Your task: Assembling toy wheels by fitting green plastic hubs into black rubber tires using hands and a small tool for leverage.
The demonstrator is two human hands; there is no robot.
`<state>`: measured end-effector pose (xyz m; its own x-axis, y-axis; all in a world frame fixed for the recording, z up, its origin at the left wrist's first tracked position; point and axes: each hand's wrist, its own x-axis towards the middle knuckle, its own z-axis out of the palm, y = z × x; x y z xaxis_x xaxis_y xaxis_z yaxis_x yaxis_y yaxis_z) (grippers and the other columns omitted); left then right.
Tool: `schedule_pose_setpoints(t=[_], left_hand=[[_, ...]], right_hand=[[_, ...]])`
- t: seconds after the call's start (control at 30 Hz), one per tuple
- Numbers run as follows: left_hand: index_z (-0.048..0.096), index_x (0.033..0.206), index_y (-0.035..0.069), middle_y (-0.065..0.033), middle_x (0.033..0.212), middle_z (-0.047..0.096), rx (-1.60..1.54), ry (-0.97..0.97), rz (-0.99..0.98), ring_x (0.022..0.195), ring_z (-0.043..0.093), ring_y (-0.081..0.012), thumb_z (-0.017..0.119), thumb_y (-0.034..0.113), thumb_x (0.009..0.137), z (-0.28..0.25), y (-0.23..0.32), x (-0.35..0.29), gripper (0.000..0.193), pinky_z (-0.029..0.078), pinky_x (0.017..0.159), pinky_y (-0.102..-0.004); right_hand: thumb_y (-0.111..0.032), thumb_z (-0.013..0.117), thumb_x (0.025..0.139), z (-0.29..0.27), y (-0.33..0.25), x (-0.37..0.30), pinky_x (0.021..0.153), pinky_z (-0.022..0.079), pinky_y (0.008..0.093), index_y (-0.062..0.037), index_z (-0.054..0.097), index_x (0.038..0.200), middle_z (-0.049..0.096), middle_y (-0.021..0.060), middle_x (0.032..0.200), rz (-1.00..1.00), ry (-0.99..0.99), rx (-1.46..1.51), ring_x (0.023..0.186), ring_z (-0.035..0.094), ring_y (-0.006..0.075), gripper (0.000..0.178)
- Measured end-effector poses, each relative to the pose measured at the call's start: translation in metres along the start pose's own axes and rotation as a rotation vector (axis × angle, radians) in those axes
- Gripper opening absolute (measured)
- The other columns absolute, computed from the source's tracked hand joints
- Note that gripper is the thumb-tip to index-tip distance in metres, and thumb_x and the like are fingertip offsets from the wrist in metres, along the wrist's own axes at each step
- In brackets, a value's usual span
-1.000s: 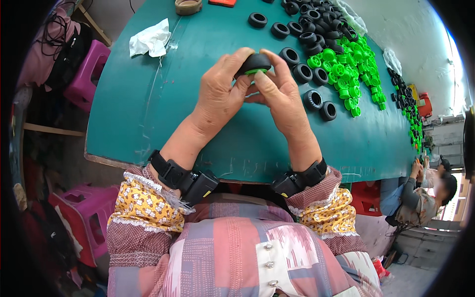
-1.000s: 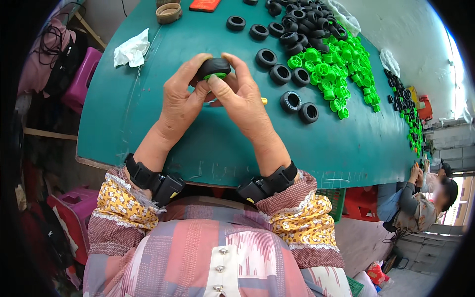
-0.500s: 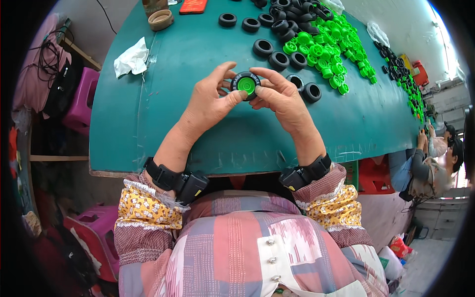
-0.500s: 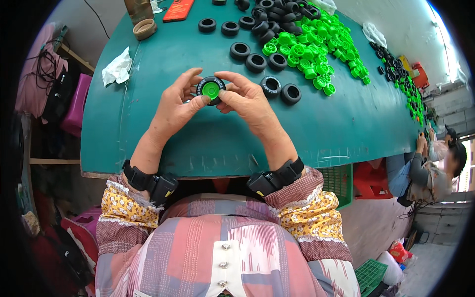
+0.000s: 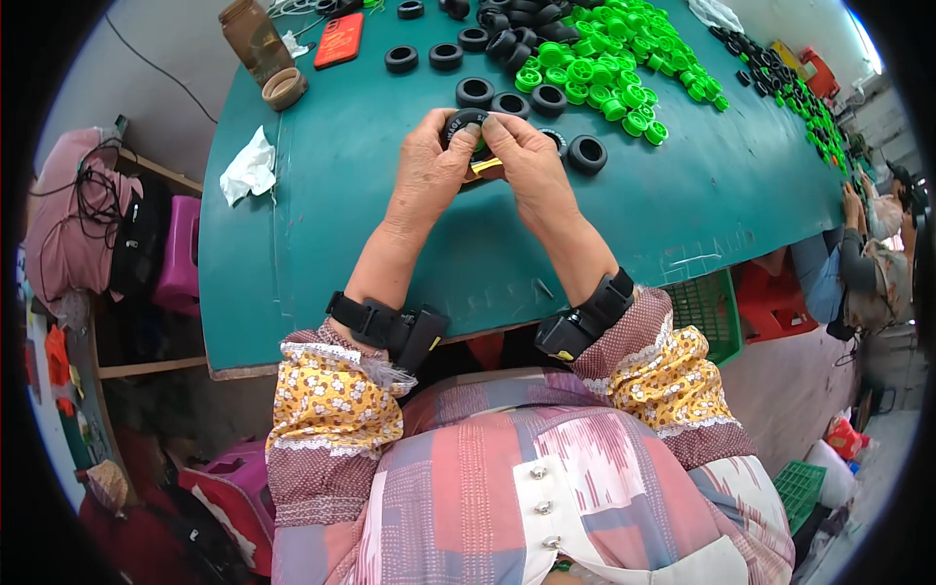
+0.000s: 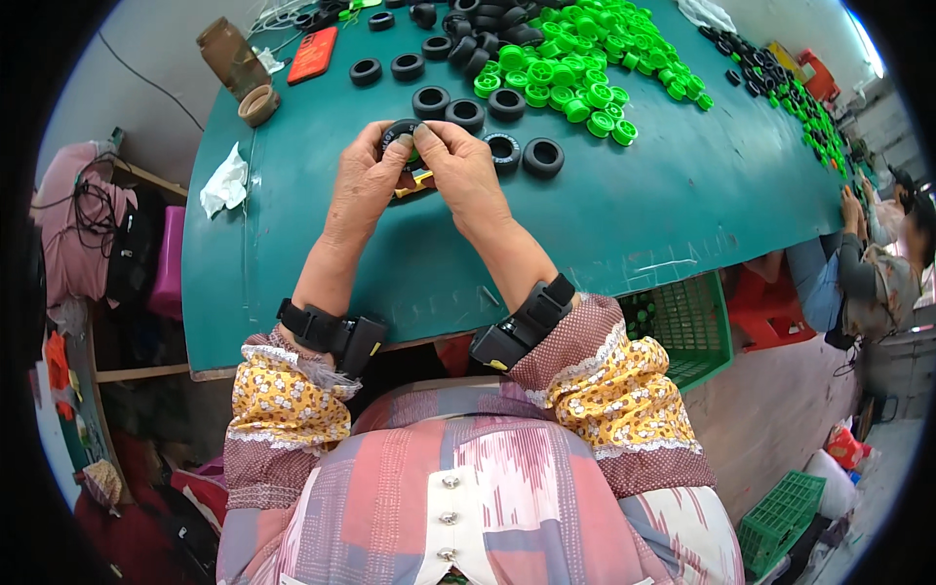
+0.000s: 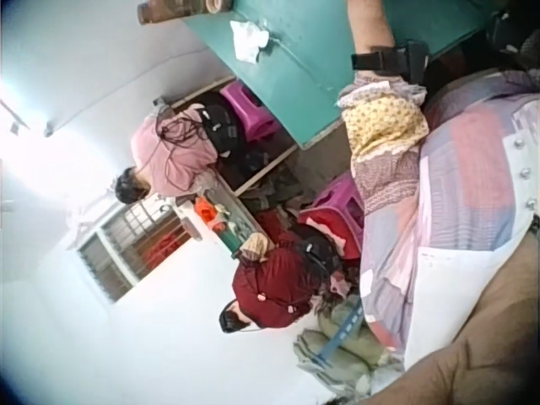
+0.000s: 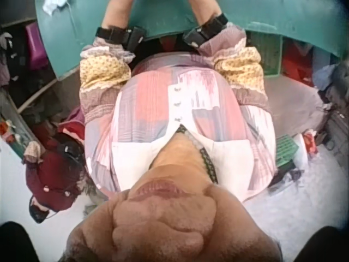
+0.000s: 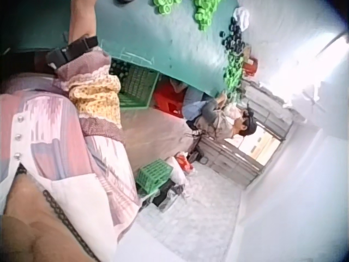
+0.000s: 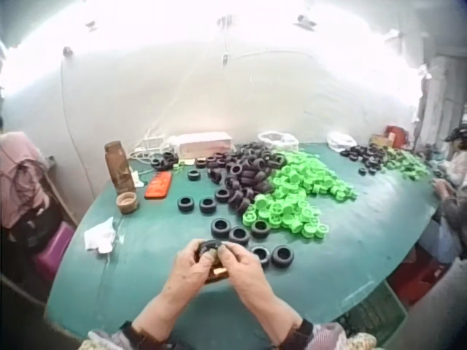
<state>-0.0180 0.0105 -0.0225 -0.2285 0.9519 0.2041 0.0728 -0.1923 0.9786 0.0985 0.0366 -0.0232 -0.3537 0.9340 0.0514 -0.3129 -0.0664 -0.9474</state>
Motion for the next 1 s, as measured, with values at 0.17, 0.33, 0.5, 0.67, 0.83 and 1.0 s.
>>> schedule_pose_setpoints(t=[0.17, 0.33, 0.5, 0.67, 0.83, 1.0], left_hand=[[0.053, 0.097, -0.001, -0.0059, 0.078, 0.059, -0.181, 0.021, -0.025, 0.062, 0.057, -0.0092, 0.055, 0.019, 0.086, 0.009, -0.009, 0.011, 0.023, 0.047, 0.054, -0.0199], [0.052, 0.095, -0.001, -0.0082, 0.075, 0.061, -0.327, 0.013, -0.036, 0.062, 0.059, -0.0124, 0.055, 0.018, 0.086, 0.005, -0.009, 0.008, 0.021, 0.048, 0.056, -0.0212], [0.054, 0.091, -0.001, -0.0073, 0.074, 0.061, -0.323, 0.066, -0.083, 0.059, 0.058, -0.0104, 0.057, 0.013, 0.083, 0.003, -0.016, 0.009, 0.016, 0.047, 0.054, -0.0206], [0.054, 0.089, -0.001, -0.0051, 0.072, 0.060, -0.341, 0.034, -0.106, 0.057, 0.057, -0.0091, 0.059, 0.010, 0.081, 0.001, -0.018, 0.009, 0.014, 0.046, 0.053, -0.0198], [0.054, 0.091, -0.001, -0.0038, 0.073, 0.059, -0.355, 0.089, -0.154, 0.060, 0.056, -0.0082, 0.060, 0.009, 0.080, 0.003, -0.015, 0.005, 0.017, 0.046, 0.055, -0.0200], [0.054, 0.094, 0.001, -0.0023, 0.080, 0.058, -0.169, 0.114, 0.040, 0.066, 0.055, -0.0069, 0.059, 0.011, 0.082, 0.009, -0.014, 0.007, 0.017, 0.046, 0.057, -0.0203]], right_hand=[[-0.023, 0.053, 0.087, -0.004, 0.002, 0.023, 0.057, 0.043, 0.0217, -0.0004, 0.059, 0.094, 0.058, 0.0025, 0.081, 0.004, -0.028, 0.130, 0.068, 0.053, 0.0084, 0.025], [-0.027, 0.056, 0.086, 0.004, -0.002, 0.030, 0.053, 0.043, 0.0197, -0.0006, 0.059, 0.089, 0.057, 0.0023, 0.074, 0.055, -0.032, 0.247, 0.062, 0.052, 0.0075, 0.027], [-0.031, 0.057, 0.085, 0.003, 0.017, 0.036, 0.050, 0.043, 0.0192, -0.0024, 0.058, 0.085, 0.056, 0.0017, 0.075, 0.085, -0.090, 0.304, 0.060, 0.052, 0.0066, 0.028], [-0.031, 0.053, 0.087, 0.004, 0.018, 0.035, 0.048, 0.040, 0.0189, -0.0026, 0.056, 0.089, 0.055, 0.0013, 0.073, 0.119, -0.149, 0.366, 0.057, 0.049, 0.0065, 0.028], [-0.029, 0.046, 0.091, 0.004, 0.019, 0.033, 0.046, 0.036, 0.0191, -0.0038, 0.055, 0.089, 0.052, 0.0000, 0.071, 0.138, -0.169, 0.361, 0.053, 0.043, 0.0054, 0.026], [-0.032, 0.046, 0.091, 0.011, 0.010, 0.025, 0.050, 0.040, 0.0200, -0.0053, 0.054, 0.090, 0.053, 0.0003, 0.075, 0.097, -0.080, 0.345, 0.057, 0.047, 0.0060, 0.028]])
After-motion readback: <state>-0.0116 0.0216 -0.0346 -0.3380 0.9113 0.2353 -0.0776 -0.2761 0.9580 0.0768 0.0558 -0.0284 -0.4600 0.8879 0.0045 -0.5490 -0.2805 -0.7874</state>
